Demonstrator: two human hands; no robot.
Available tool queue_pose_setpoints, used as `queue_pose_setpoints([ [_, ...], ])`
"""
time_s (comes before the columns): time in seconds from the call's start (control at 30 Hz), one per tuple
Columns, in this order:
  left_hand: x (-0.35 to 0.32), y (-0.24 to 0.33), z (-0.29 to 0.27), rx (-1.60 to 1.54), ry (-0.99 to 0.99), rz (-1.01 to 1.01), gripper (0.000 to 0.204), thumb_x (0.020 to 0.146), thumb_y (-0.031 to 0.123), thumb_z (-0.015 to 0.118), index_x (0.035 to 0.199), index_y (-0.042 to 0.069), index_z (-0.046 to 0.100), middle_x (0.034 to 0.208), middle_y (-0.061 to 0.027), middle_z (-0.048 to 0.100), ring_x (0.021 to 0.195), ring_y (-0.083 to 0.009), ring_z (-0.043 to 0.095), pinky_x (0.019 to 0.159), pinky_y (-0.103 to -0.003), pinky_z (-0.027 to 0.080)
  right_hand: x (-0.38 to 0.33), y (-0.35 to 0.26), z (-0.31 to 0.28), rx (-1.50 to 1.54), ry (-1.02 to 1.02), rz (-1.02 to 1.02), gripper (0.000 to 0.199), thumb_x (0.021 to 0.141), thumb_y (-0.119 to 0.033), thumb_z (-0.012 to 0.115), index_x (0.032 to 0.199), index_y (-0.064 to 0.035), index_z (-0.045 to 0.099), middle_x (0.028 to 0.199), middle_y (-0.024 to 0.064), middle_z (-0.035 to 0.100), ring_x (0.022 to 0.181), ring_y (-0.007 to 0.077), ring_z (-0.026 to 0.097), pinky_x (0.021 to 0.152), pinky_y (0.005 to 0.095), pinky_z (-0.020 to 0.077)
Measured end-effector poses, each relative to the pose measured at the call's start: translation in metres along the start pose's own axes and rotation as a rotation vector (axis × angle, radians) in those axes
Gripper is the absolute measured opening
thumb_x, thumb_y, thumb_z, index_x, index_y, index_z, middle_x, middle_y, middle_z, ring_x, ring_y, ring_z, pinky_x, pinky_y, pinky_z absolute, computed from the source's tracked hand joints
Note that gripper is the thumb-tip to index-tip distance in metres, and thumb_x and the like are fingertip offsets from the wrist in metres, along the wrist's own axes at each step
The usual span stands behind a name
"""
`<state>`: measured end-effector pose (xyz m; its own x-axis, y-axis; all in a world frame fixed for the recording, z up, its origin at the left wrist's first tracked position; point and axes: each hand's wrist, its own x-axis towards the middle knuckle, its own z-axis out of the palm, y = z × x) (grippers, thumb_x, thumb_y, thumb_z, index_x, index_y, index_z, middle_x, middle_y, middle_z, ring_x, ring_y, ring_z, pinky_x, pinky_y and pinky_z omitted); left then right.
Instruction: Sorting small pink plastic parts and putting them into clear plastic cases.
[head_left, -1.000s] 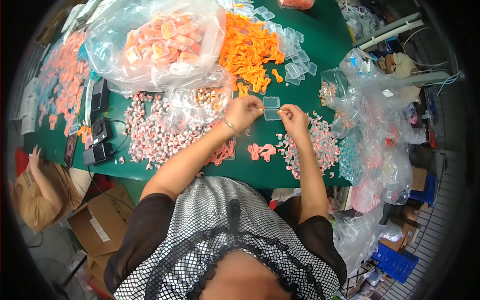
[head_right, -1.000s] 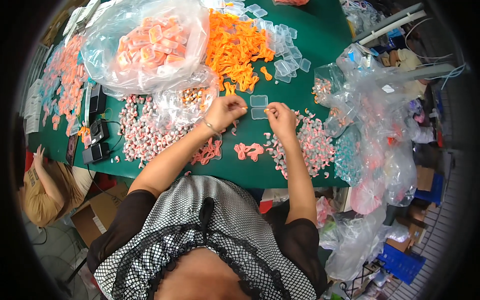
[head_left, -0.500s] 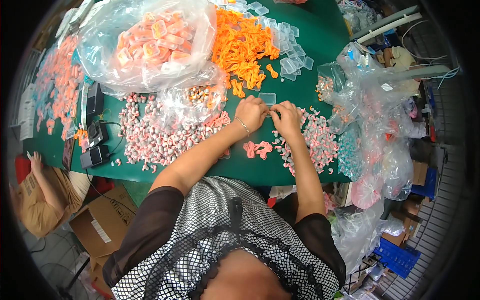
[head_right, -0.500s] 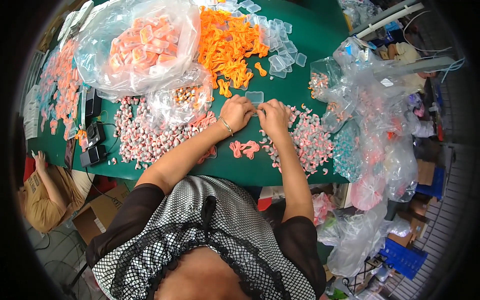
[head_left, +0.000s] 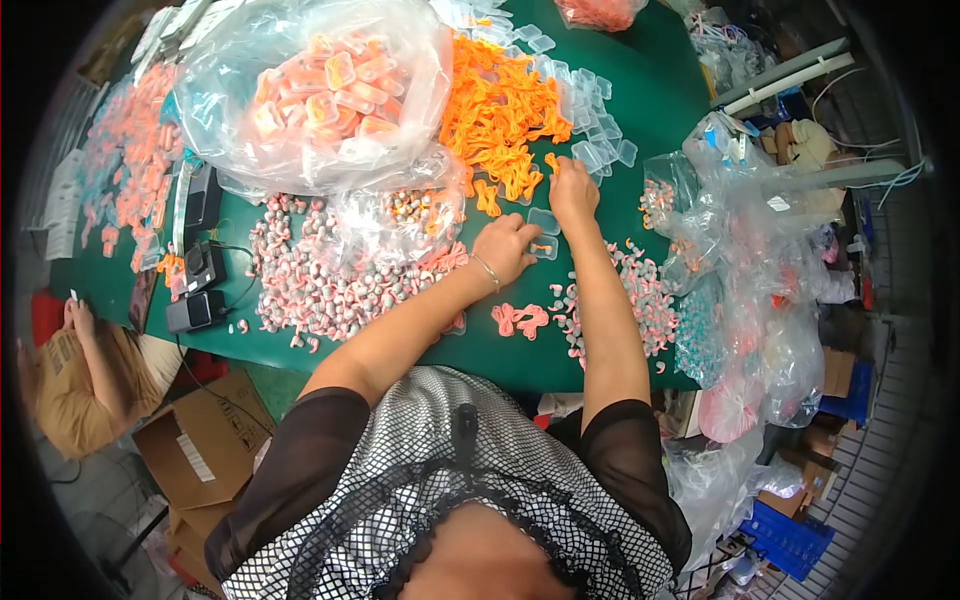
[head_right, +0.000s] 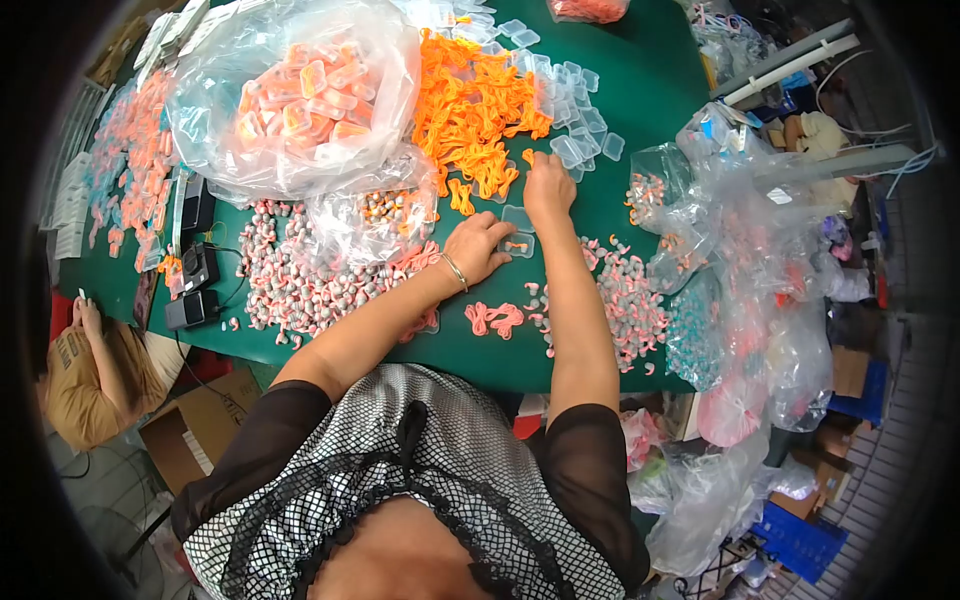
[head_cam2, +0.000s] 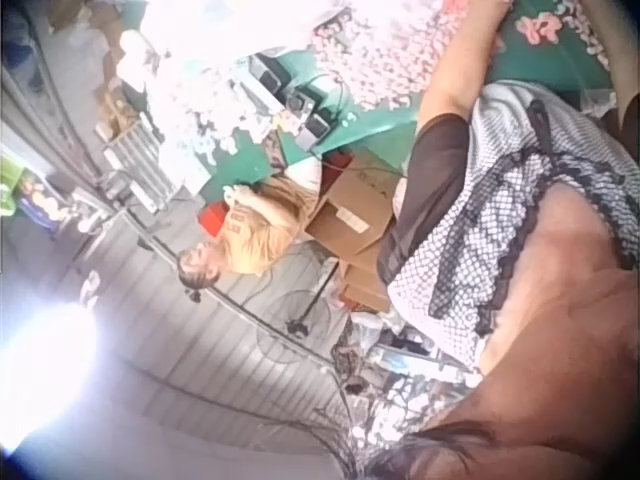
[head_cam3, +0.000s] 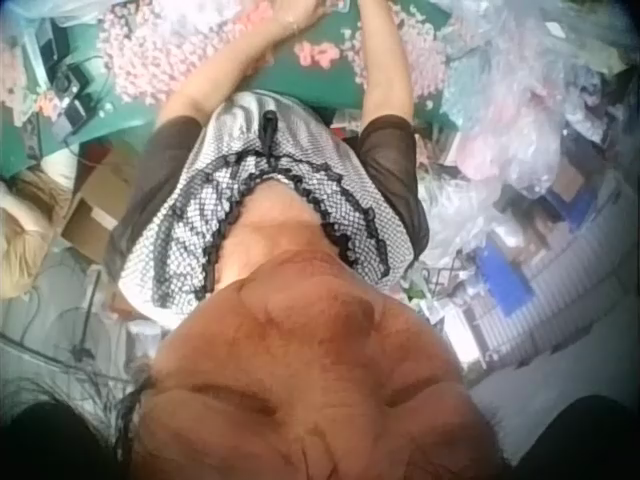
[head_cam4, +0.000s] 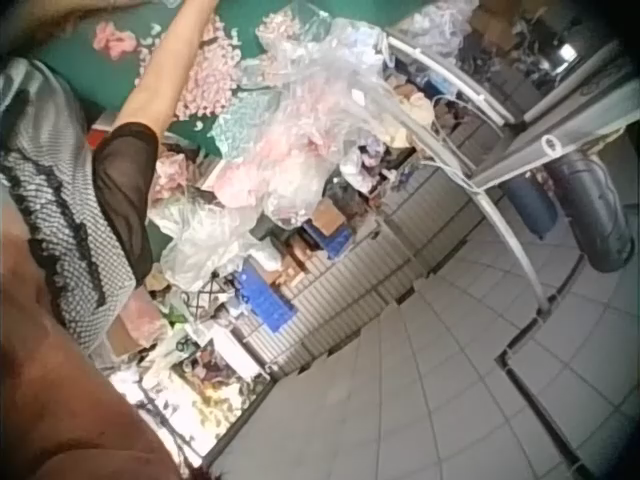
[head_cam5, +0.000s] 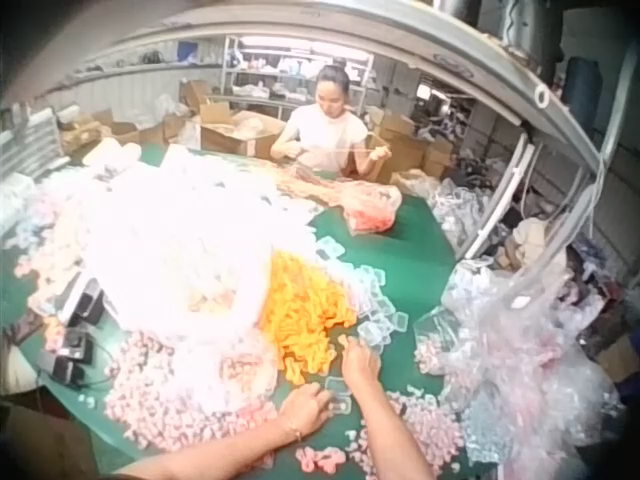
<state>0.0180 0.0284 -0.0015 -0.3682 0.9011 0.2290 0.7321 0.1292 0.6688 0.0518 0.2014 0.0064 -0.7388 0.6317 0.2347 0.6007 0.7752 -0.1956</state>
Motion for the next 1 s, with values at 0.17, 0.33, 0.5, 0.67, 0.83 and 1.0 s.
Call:
queue_pose_setpoints([
  [0.17,0.005,-0.004,-0.003,-0.079,-0.067,-0.102,0.045,0.062,0.015,0.08,0.103,0.012,0.061,0.085,-0.0091,0.055,0.087,-0.0298,0.056,0.078,-0.039,0.046,-0.003,0.019,0.005,0.072,0.083,0.028,0.017,0.078,-0.01,0.062,0.095,-0.0089,0.062,0.094,0.0105,0.063,0.081,0.0309,0.063,0.067,0.0407,0.0507],
  [0.33,0.007,-0.01,-0.003,-0.092,-0.049,-0.091,0.045,0.062,0.015,0.08,0.102,0.012,0.061,0.085,-0.0091,0.056,0.088,-0.0298,0.056,0.079,-0.039,0.046,-0.06,0.032,-0.032,0.632,-0.089,0.101,0.013,0.077,-0.006,0.063,0.09,-0.0071,0.062,0.081,0.0093,0.063,0.069,0.0291,0.061,0.063,0.0366,0.0494],
  [0.5,0.008,-0.009,-0.001,-0.095,-0.088,-0.118,0.045,0.062,0.015,0.08,0.103,0.012,0.061,0.088,-0.0087,0.058,0.09,-0.0298,0.056,0.08,-0.039,0.046,-0.09,0.016,-0.048,0.52,-0.097,-0.227,0.016,0.072,-0.004,0.068,0.087,-0.0065,0.062,0.082,0.007,0.063,0.076,0.0261,0.06,0.067,0.0371,0.0468],
  [0.67,0.008,-0.006,-0.001,-0.105,-0.123,-0.147,0.044,0.062,0.016,0.08,0.102,0.012,0.062,0.094,-0.0078,0.06,0.096,-0.0281,0.057,0.085,-0.037,0.046,-0.093,0.013,-0.038,0.399,-0.029,-0.343,0.013,0.073,-0.002,0.066,0.086,-0.0043,0.063,0.084,0.0084,0.061,0.082,0.0271,0.058,0.07,0.0362,0.0471],
  [0.83,0.007,-0.011,0.001,-0.114,-0.089,-0.116,0.046,0.062,0.015,0.08,0.103,0.013,0.06,0.09,-0.0086,0.059,0.092,-0.0303,0.057,0.082,-0.039,0.045,-0.094,0.008,-0.043,0.341,-0.055,-0.38,0.011,0.075,-0.004,0.065,0.086,-0.0049,0.065,0.089,0.0095,0.057,0.083,0.0285,0.057,0.073,0.0372,0.0469],
  [1.0,0.009,-0.009,-0.001,-0.108,-0.088,-0.111,0.046,0.062,0.015,0.081,0.103,0.012,0.06,0.088,-0.008,0.059,0.091,-0.0297,0.056,0.082,-0.038,0.045,-0.078,0.012,-0.045,0.356,0.005,-0.331,0.021,0.073,-0.003,0.065,0.093,-0.0078,0.064,0.091,0.0094,0.058,0.087,0.0289,0.056,0.073,0.0395,0.0464],
])
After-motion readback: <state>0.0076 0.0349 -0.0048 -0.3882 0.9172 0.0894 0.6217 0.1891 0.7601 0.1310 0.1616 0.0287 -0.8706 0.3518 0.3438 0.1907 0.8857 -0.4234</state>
